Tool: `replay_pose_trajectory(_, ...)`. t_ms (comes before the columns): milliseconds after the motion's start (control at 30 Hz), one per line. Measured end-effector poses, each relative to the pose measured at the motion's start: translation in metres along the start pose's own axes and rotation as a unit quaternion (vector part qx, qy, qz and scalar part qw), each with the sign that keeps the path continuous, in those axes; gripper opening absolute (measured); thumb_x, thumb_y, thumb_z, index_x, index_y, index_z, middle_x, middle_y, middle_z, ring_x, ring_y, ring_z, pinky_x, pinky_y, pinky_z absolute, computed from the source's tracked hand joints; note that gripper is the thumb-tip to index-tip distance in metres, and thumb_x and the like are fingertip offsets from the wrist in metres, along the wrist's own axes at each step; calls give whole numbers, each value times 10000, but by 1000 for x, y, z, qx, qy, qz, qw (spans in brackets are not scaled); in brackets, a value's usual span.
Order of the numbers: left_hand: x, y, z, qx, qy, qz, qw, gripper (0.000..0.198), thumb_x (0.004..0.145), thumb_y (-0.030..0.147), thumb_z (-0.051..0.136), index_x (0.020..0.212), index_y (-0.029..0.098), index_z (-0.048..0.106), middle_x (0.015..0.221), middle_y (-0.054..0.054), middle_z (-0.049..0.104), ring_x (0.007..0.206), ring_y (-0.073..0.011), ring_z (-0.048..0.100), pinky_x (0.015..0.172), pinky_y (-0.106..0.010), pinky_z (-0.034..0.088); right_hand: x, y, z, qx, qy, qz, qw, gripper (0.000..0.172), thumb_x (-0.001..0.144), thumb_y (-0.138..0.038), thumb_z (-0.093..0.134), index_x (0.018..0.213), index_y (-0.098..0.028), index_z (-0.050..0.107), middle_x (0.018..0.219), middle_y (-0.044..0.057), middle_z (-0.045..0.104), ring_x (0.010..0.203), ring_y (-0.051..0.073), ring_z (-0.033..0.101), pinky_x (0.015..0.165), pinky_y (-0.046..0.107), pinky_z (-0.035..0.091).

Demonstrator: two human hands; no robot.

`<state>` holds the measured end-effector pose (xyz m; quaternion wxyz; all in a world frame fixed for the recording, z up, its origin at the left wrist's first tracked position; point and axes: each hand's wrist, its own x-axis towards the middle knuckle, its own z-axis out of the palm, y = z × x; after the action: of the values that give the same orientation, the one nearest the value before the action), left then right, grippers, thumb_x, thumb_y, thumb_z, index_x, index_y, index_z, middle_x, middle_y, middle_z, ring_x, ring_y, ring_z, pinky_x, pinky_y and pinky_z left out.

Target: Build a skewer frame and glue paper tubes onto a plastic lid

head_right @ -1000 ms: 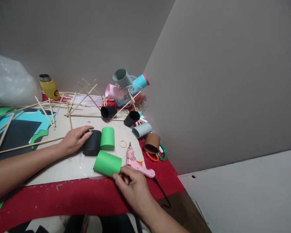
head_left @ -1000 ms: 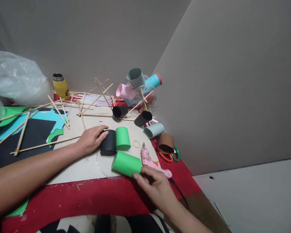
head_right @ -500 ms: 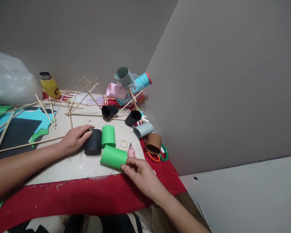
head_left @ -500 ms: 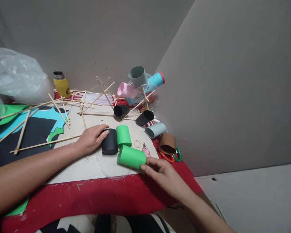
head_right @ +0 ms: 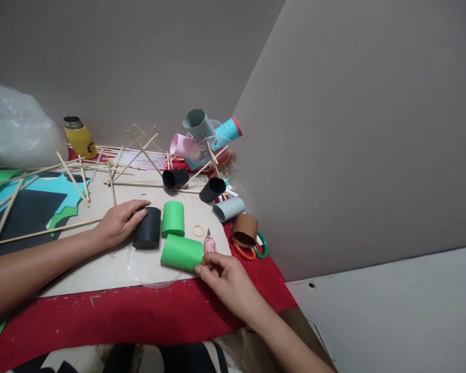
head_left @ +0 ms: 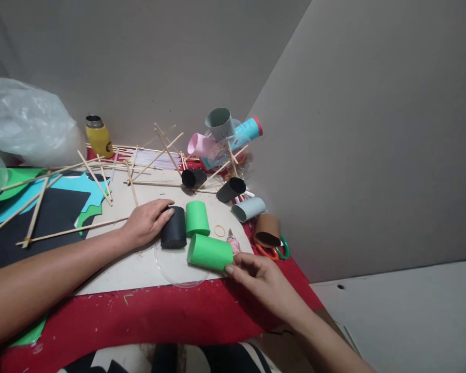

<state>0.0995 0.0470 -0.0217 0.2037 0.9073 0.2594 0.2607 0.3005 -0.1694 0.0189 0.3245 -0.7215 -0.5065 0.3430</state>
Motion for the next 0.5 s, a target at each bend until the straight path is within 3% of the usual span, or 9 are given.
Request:
replay_pose_trajectory(200, 0, -1, 1, 2, -4, -5, 1000, 450, 970, 460, 316, 1215, 182, 572, 1195, -85, 660, 1108, -230, 606, 950, -389, 476, -8, -4, -14, -46, 40, -28, 998, 260, 855, -426, 563, 817, -191, 669, 679, 22, 658, 629, 172, 592, 586, 275, 460)
replay_pose_trajectory(300, 0, -1, 2, 5, -3, -4, 1000, 451, 972, 461, 310, 1214, 185, 572, 1185, -82, 664, 1101, -227, 609, 943, -388, 479, -2, -4, -34, -139, 128, -80, 979, 259, 855, -418, 567, 845, -191, 693, 778, 55, 717, 671, 187, 633, 610, 282, 483)
replay_pose_trajectory(433, 0, -1, 2, 9, -3, -3, 1000, 460, 976, 460, 302, 1221, 176, 570, 1201, -87, 657, 1117, -224, 602, 957, -380, 470, 38, -2, -58, -260, 235, -113, 930, 294, 869, -408, 534, 930, -168, 694, 804, 77, 713, 606, 181, 613, 593, 302, 476)
replay_pose_trajectory(500, 0, -2, 2, 8, -5, -8, 1000, 460, 975, 461, 305, 1224, 178, 569, 1200, -87, 657, 1115, -226, 602, 955, -382, 470, 67, -2, -65, -337, 260, -104, 899, 324, 865, -374, 537, 1049, -152, 685, 948, 108, 715, 650, 192, 635, 627, 318, 479)
